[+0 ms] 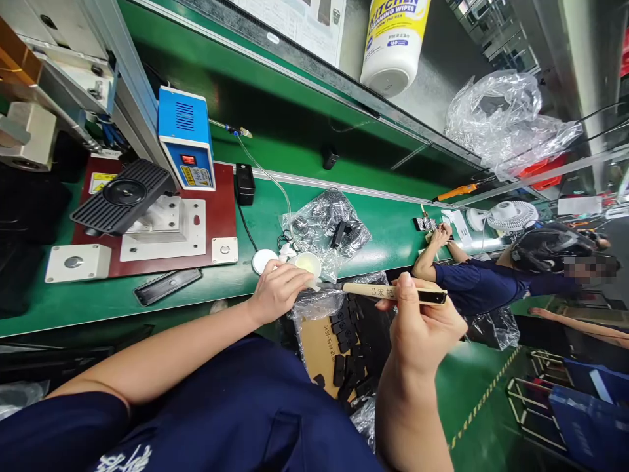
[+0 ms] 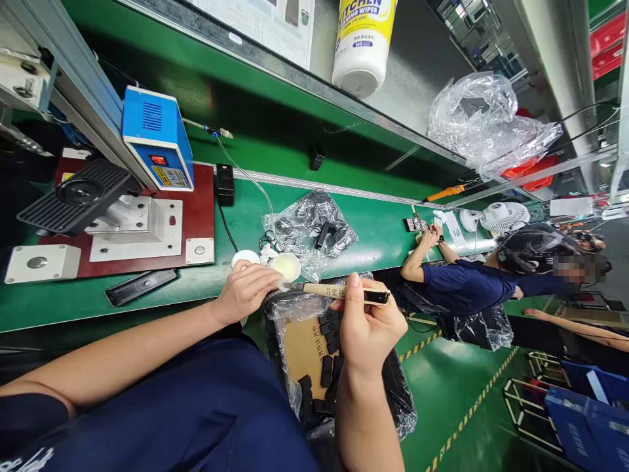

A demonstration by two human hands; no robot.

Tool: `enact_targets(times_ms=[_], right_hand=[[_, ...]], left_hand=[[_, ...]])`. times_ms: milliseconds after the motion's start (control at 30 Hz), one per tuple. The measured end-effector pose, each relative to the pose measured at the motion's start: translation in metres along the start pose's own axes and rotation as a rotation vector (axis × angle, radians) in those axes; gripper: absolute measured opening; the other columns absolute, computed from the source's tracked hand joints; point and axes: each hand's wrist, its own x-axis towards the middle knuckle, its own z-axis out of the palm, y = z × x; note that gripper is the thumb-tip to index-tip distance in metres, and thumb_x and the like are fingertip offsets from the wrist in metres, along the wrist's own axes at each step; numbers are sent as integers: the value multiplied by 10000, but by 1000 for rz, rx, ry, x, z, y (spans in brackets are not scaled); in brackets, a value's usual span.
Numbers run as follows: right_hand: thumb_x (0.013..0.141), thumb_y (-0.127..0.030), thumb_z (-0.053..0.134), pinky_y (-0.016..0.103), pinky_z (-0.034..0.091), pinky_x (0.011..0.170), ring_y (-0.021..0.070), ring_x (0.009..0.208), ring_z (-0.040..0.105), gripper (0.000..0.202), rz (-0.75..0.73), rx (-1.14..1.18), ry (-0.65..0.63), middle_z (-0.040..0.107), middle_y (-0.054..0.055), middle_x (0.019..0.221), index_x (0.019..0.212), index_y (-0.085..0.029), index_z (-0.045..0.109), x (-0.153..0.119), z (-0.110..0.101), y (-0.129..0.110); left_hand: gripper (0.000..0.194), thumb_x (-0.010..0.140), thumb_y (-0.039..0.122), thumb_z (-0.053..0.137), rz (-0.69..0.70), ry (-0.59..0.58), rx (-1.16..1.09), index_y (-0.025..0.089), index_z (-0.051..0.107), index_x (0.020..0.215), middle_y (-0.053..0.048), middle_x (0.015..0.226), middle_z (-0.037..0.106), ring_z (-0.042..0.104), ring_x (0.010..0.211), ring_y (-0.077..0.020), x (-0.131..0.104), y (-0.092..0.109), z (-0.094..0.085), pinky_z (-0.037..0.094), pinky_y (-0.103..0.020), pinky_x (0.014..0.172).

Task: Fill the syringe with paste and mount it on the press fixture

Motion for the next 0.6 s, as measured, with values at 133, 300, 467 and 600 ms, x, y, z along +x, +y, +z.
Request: enact_targets(times_ms=[133,300,467,600], right_hand=[[838,-328,671,273,455,458,124,411,548,178,65,-2,-68,617,-21,525,751,-174,652,-3,0,8],[854,-240,655,262,445,529,116,508,568,99,-37,-26,-321,629,-23,575,771,-187,670,4,-7,11],[864,-169,623,295,461,604,140,621,589,94,-168,25,-528,634,-6,667,787,-208,661,20,-17,11],[850,-140,628,317,488,625,166,682,620,116,-263,29,-672,658,12,727,798,-233,675,28,-18,13]], left_hand=[[190,886,102,567,7,23,52,179,643,1043,-36,949,750,686,847,-194,-1,-3,-1,373,-367,750],[182,894,136,564,-35,-25,-58,178,649,1050,-42,931,753,690,862,-200,-5,-6,3,405,-362,746],[168,921,202,549,-119,-70,-194,172,651,1051,-61,928,750,691,865,-208,-9,-13,9,458,-362,754],[211,940,247,511,-123,-143,-278,172,655,1076,-74,922,744,690,862,-210,-11,-17,11,490,-353,758]])
